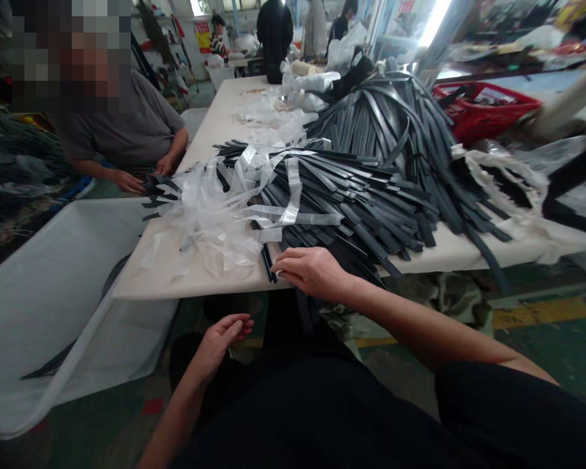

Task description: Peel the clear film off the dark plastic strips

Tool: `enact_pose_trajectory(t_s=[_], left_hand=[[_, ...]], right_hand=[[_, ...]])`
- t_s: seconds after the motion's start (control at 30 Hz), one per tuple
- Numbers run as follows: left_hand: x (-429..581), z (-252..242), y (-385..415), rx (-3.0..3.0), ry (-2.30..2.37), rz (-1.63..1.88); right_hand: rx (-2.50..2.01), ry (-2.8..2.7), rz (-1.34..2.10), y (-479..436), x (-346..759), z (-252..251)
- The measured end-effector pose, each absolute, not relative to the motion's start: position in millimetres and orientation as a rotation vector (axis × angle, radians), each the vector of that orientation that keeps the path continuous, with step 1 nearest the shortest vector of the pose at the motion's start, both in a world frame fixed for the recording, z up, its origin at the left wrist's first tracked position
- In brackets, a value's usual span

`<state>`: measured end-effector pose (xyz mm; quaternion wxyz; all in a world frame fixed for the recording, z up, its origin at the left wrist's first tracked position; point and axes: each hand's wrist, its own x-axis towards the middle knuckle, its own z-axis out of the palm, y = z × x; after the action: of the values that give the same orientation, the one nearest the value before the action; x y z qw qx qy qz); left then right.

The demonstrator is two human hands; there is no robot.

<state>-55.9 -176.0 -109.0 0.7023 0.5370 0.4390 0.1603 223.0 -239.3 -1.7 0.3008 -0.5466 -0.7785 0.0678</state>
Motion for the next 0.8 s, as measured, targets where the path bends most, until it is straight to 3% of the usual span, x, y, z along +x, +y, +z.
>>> enact_pose_trajectory(t_s=[0.17,0.5,0.67,0.8], left_hand=[[-26,-102,-189,1.196,0.893,0.263],[-15,-86,-188,1.247,0.872,0.249],[-3,-77,-187,1.284,0.838,0.250],[6,-70,-189,1.292,0.796,0.254]], right_hand=[[-1.619,-2.271,0.145,-236,215,-39],[-1.453,-2.135,0.104,-241,228,-24],[-1.367,-1.725,0.119,-261,242,-31],[-1.363,-1.187,0.083,-305,260,-2]])
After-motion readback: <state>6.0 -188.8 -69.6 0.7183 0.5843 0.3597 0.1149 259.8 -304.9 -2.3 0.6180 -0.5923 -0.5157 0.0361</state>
